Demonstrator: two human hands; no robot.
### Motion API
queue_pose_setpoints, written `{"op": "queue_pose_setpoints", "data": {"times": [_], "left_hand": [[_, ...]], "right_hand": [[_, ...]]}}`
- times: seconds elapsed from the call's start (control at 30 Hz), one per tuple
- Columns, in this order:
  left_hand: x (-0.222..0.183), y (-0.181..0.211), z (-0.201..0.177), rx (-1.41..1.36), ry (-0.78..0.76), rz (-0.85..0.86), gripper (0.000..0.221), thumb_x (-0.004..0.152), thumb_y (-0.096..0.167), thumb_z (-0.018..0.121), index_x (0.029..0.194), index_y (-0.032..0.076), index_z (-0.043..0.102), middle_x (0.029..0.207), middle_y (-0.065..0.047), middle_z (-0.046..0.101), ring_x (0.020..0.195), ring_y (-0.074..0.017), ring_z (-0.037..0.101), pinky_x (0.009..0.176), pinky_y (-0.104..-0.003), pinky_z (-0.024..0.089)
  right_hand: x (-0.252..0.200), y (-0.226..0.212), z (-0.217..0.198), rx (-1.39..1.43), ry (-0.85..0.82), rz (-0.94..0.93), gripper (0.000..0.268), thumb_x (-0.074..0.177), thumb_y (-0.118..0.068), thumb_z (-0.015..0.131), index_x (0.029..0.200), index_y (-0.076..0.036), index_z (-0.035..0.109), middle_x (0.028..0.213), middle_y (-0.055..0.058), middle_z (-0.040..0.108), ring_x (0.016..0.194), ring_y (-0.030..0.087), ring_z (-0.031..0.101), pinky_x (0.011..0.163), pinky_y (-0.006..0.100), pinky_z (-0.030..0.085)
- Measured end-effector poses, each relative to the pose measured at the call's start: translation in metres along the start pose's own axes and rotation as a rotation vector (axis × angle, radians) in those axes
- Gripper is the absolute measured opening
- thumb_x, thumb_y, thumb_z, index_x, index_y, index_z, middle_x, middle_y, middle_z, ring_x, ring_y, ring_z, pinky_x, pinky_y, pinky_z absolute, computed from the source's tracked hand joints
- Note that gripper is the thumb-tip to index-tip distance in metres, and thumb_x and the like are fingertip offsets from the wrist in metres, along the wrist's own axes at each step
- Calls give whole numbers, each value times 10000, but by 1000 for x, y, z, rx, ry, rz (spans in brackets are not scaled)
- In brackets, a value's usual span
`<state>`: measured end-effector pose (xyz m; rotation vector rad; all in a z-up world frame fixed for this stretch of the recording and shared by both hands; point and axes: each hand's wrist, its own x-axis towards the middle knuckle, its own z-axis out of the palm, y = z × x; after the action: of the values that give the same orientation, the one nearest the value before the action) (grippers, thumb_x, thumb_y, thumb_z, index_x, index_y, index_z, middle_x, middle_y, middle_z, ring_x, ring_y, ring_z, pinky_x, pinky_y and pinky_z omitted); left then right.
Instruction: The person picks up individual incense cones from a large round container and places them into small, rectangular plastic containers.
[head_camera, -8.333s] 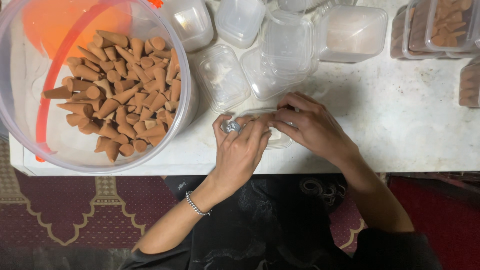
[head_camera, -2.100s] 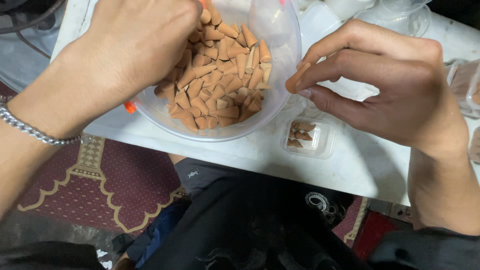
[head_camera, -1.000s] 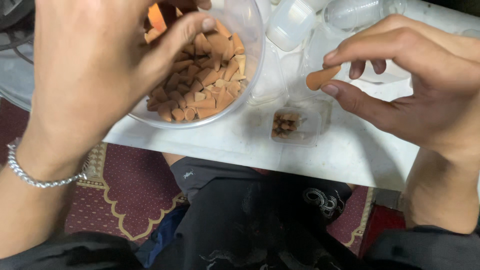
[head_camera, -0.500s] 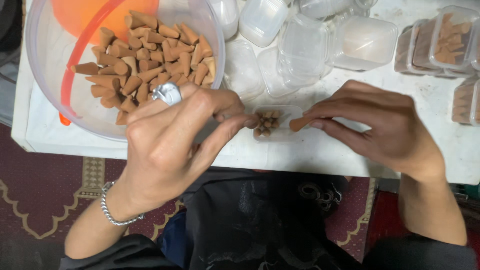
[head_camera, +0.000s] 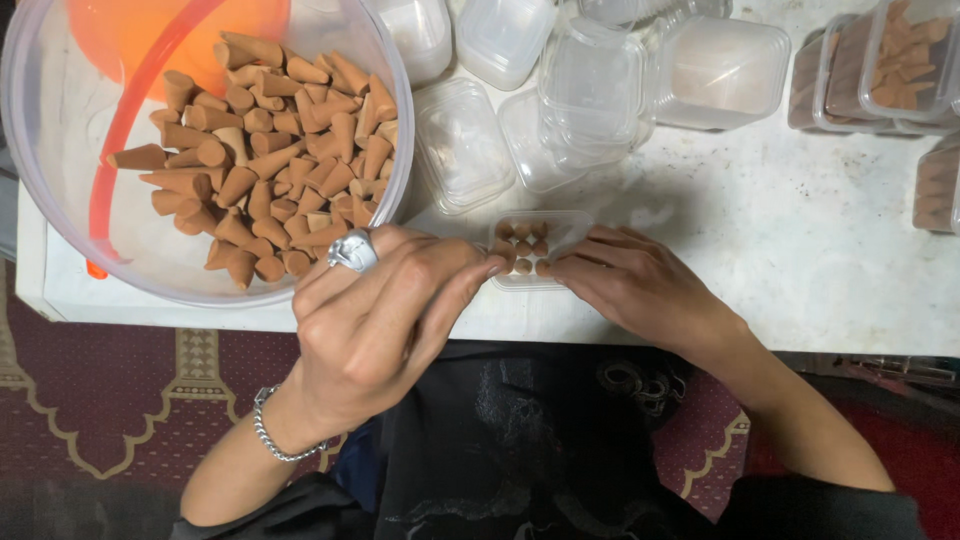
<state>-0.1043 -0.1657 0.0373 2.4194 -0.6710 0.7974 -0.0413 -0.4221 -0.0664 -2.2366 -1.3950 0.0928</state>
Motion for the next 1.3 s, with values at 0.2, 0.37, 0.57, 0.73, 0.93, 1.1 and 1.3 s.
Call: {"op": "queue_pose_setpoints", "data": {"times": [0.2,0.37,0.57,0.73,0.93,1.1,1.3], "left_hand": [[0,-1,7,-41,-22,10,91,996,45,706,937,-18,679,876,-68,702,683,-200,613,604,-293,435],[-6,-2,13,40,-66,42,42,1014,62,712,1006,23,698,832,-35,660,696,-168,608,597,-271,410],[-7,-4,23,61,-46,50,70,1032,53,653,1013,55,721,755,3,570,618,-148,518,561,-275,349],[-5,-4,40,13,9,54,92,1030,19,638,984,41,715,750,12,596,572,-132,463,525,-276,334],[-22,-15,83,79,7,34,206,1008,-43,577,922,106,691,660,11,451,549,-168,386,603,-293,366],[-28,-22,115,-84,2,72,187,922,-69,764,879,65,641,719,-6,555,857,-187,634,917,-430,407],[-33,-25,138,-88,-86,132,343,765,-251,741,932,34,651,679,-24,494,835,-191,605,1013,-504,418]], "right_hand": [[4,0,6,7,-5,23,127,956,-20,643,1064,-71,686,947,59,676,911,272,635,727,428,557],[3,4,9,18,8,11,149,955,-75,672,1101,-90,698,1040,51,717,982,274,667,789,422,560],[4,4,-14,103,39,46,16,951,-52,679,964,-43,677,905,53,691,827,241,639,767,365,517],[-3,4,-39,169,72,123,72,933,-19,693,1005,-29,691,938,52,720,828,198,661,746,309,538],[-11,-1,-59,128,114,204,99,940,-22,701,1037,-1,708,924,76,712,822,196,647,748,309,536],[-19,-1,-69,74,167,221,111,933,-32,723,1025,31,727,908,110,738,791,197,679,719,293,566],[-20,-2,-69,95,183,247,74,939,-15,715,1000,25,726,895,97,725,793,206,666,716,300,542]]}}
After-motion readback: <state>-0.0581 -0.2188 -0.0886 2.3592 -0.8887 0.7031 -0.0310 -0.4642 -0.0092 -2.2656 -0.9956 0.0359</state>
